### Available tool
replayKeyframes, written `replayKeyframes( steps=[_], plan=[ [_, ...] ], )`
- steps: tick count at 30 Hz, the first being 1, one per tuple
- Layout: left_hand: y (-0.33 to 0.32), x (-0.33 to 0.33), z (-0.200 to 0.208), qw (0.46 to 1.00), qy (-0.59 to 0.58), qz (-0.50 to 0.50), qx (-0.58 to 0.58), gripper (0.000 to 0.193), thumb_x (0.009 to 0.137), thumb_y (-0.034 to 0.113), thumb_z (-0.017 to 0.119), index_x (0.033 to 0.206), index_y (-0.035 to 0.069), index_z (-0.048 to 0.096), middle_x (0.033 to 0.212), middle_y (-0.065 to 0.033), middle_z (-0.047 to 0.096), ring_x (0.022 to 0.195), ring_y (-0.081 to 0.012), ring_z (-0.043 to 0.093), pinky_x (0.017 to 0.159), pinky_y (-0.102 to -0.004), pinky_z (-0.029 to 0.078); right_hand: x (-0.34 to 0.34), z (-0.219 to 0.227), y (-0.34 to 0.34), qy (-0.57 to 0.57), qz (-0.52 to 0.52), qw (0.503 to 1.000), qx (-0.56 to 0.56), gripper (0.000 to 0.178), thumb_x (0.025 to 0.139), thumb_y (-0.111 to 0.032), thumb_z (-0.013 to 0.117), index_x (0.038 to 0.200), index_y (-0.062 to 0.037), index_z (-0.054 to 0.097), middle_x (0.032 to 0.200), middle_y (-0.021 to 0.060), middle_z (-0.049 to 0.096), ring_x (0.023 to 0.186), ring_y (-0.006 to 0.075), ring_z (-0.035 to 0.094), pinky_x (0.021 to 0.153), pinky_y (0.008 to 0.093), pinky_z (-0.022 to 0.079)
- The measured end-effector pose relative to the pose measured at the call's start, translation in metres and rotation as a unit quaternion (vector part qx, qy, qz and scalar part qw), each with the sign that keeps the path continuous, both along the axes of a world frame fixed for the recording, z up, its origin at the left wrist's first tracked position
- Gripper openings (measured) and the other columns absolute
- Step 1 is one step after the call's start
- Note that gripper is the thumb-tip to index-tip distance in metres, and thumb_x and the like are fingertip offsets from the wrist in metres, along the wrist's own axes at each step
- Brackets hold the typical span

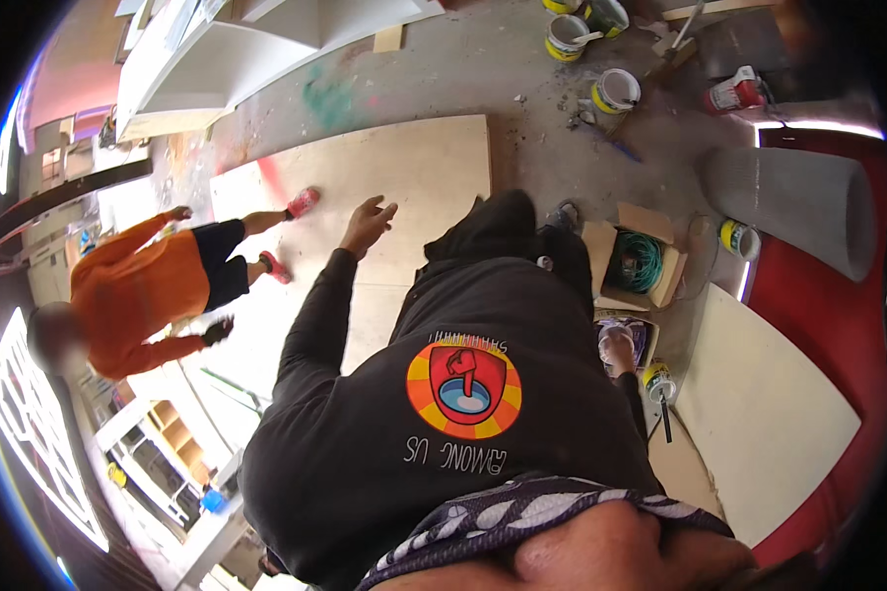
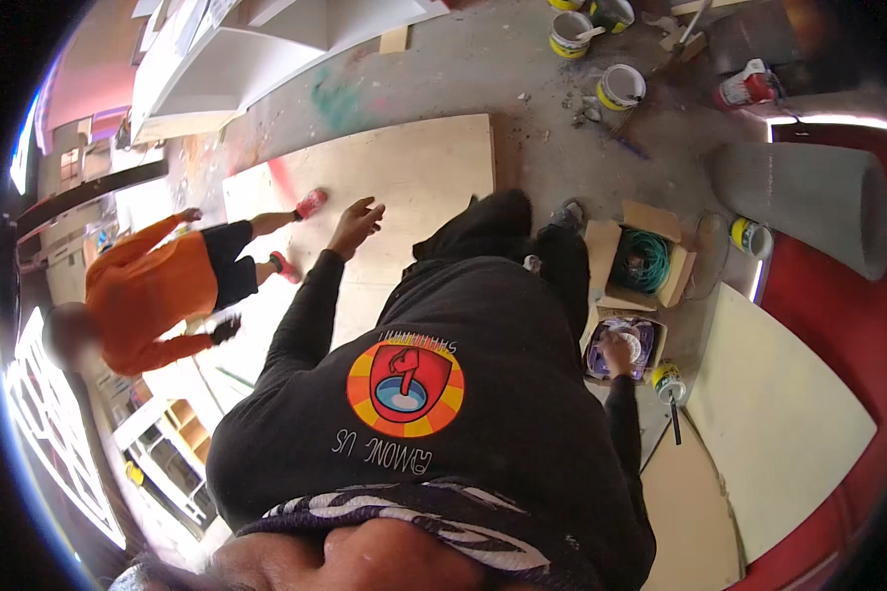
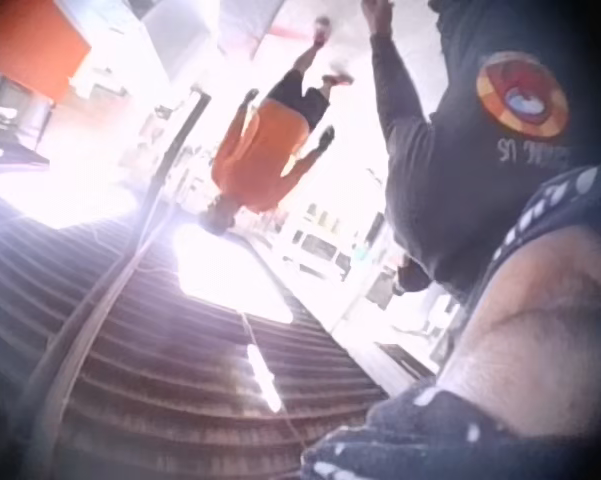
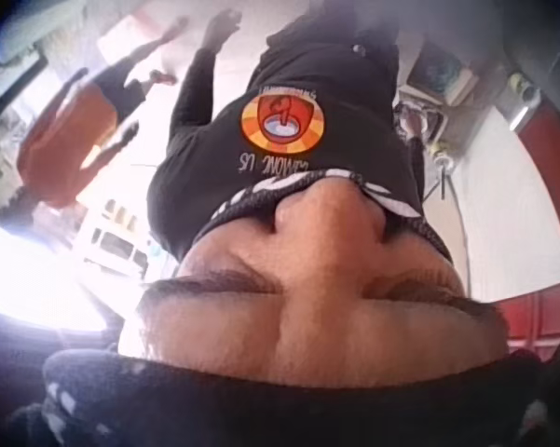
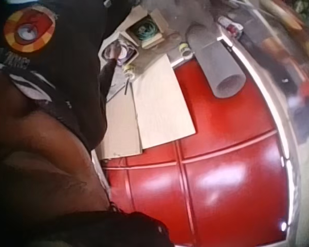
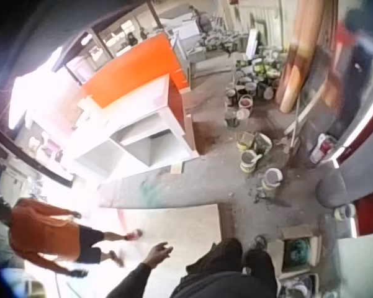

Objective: The person sweeps the surface of a wooden board using a broom.

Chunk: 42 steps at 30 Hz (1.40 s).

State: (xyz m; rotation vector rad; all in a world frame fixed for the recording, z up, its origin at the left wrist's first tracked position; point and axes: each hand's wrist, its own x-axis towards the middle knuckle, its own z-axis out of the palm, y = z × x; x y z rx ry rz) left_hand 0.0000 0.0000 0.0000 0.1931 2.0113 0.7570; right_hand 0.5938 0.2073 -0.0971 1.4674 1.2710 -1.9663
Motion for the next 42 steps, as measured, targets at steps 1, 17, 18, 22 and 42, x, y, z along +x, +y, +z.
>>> replayKeyframes(
  steps=[1,17,18,22,42],
  plan=[
    [-0.003,0.012,0.012,0.997,-0.01,0.074,-0.017,0.086,0.074,0.034,0.064,0.127,-0.007,0.011,0.078,-0.0102,0.055,0.059,-0.016,0.053,0.052,-0.0268,0.043,0.003,0.006,-0.003,-0.017,0.149,0.938,0.312,0.031,0.083,-0.031,0.047,0.095,-0.0043,0.059,0.069,0.0057,0.058,0.063,0.0153,0.055,0.056,0.0294,0.044],
    [0.221,-0.012,-0.052,1.0,-0.013,0.004,-0.004,0.051,0.079,0.03,0.057,0.113,-0.006,0.045,0.078,-0.0117,0.057,0.063,-0.0146,0.054,0.057,-0.0256,0.044,-0.168,0.031,0.285,-0.033,0.04,0.938,0.342,0.026,0.083,-0.024,0.048,0.094,-0.0011,0.056,0.078,0.0067,0.059,0.069,0.0141,0.055,0.069,0.0275,0.042],
    [0.242,-0.017,-0.047,0.999,-0.023,0.031,0.023,0.048,0.079,0.03,0.056,0.111,-0.005,0.046,0.078,-0.0111,0.057,0.063,-0.014,0.054,0.058,-0.0254,0.044,-0.177,0.027,0.288,-0.028,0.077,0.921,0.381,0.026,0.082,-0.024,0.05,0.094,-0.0013,0.056,0.076,0.0092,0.058,0.07,0.0175,0.055,0.068,0.0289,0.043],
    [0.285,-0.016,-0.046,0.992,-0.055,0.094,0.061,0.044,0.081,0.03,0.054,0.112,-0.002,0.047,0.08,-0.0065,0.055,0.065,-0.0111,0.053,0.057,-0.0228,0.042,-0.197,0.042,0.338,-0.046,0.044,0.887,0.457,0.027,0.08,-0.023,0.053,0.095,-0.0004,0.055,0.079,0.013,0.059,0.073,0.0228,0.056,0.068,0.0308,0.043],
    [0.415,0.345,-0.072,0.885,0.039,0.448,-0.119,0.064,0.08,0.034,0.052,0.126,-0.002,0.024,0.09,-0.0249,0.058,0.081,-0.028,0.059,0.069,-0.033,0.046,-0.186,-0.059,0.848,-0.051,0.043,0.993,0.102,0.009,0.075,-0.014,0.053,0.083,-0.0122,0.056,0.063,0.0025,0.051,0.051,0.0133,0.05,0.046,0.0239,0.042]
  ],
)
